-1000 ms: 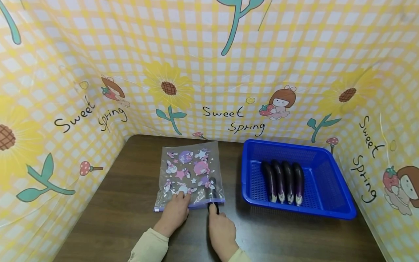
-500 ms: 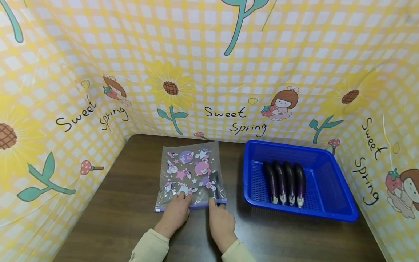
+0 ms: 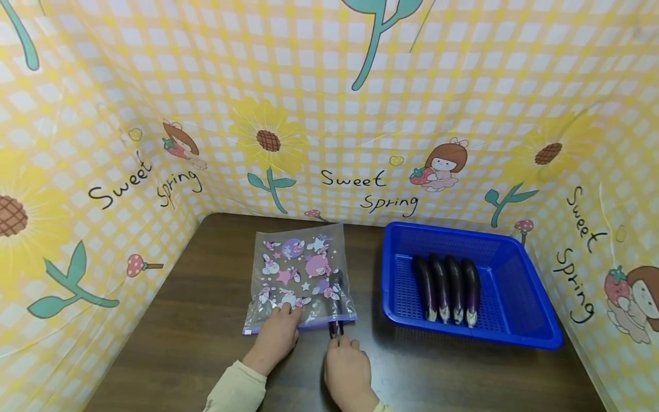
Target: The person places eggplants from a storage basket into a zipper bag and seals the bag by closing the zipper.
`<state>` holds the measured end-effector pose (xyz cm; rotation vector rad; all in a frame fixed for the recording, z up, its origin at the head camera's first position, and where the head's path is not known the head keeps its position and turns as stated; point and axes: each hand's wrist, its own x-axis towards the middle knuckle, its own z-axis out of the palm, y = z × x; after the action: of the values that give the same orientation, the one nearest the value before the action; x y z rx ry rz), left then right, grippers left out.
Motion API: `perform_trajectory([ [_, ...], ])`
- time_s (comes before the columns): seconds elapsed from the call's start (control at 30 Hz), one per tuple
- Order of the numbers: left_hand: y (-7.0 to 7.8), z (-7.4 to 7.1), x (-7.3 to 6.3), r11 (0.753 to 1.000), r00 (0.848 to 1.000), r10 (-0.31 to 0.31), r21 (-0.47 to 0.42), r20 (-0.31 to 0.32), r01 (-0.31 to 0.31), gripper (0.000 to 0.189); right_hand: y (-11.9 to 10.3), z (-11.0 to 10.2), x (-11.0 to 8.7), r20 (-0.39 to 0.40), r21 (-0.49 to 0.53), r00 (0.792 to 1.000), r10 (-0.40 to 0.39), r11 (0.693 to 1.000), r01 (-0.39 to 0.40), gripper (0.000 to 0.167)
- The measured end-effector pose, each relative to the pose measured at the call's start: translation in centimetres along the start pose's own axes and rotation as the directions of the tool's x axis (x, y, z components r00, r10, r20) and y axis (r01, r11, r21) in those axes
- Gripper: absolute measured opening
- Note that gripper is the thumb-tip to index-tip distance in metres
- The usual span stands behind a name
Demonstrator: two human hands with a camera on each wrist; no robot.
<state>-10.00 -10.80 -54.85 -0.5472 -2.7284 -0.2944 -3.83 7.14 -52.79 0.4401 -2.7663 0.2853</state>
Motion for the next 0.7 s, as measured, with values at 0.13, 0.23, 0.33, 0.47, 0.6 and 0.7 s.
perform_trajectory([
  [0.13, -0.08, -0.15, -0.05, 1.000, 1.000, 0.001, 0.005, 0.012, -0.001, 0.038, 0.06, 0.14, -0.21, 0.012, 0.039, 0.997, -0.070, 0.997, 0.069, 0.016],
  [0.23, -0.05, -0.18, -0.06, 1.000, 1.000, 0.001, 0.006, 0.016, -0.001, 0.039, 0.05, 0.26, -0.12, 0.029, 0.068, 0.996, -0.089, 0.994, 0.087, 0.017],
  [0.33, -0.05, -0.04, -0.07, 1.000, 1.000, -0.003, 0.007, 0.026, 0.003, 0.038, -0.14, 0.20, 0.05, 0.063, 0.085, 0.994, -0.093, 0.993, 0.088, 0.019],
  [0.47, -0.06, 0.15, -0.10, 1.000, 0.999, -0.015, 0.009, 0.044, 0.014, 0.036, -0.53, -0.04, 0.40, 0.135, 0.108, 0.985, -0.105, 0.990, 0.090, 0.017],
  [0.6, -0.06, 0.15, -0.07, 1.000, 0.999, -0.021, 0.006, 0.045, 0.021, 0.034, -0.74, 0.01, 0.53, 0.152, 0.124, 0.979, -0.136, 0.985, 0.118, 0.017],
  [0.7, -0.07, 0.09, -0.03, 1.000, 0.999, -0.018, 0.012, 0.039, 0.017, 0.035, -0.77, 0.26, 0.48, 0.123, 0.121, 0.982, -0.146, 0.984, 0.131, 0.017],
])
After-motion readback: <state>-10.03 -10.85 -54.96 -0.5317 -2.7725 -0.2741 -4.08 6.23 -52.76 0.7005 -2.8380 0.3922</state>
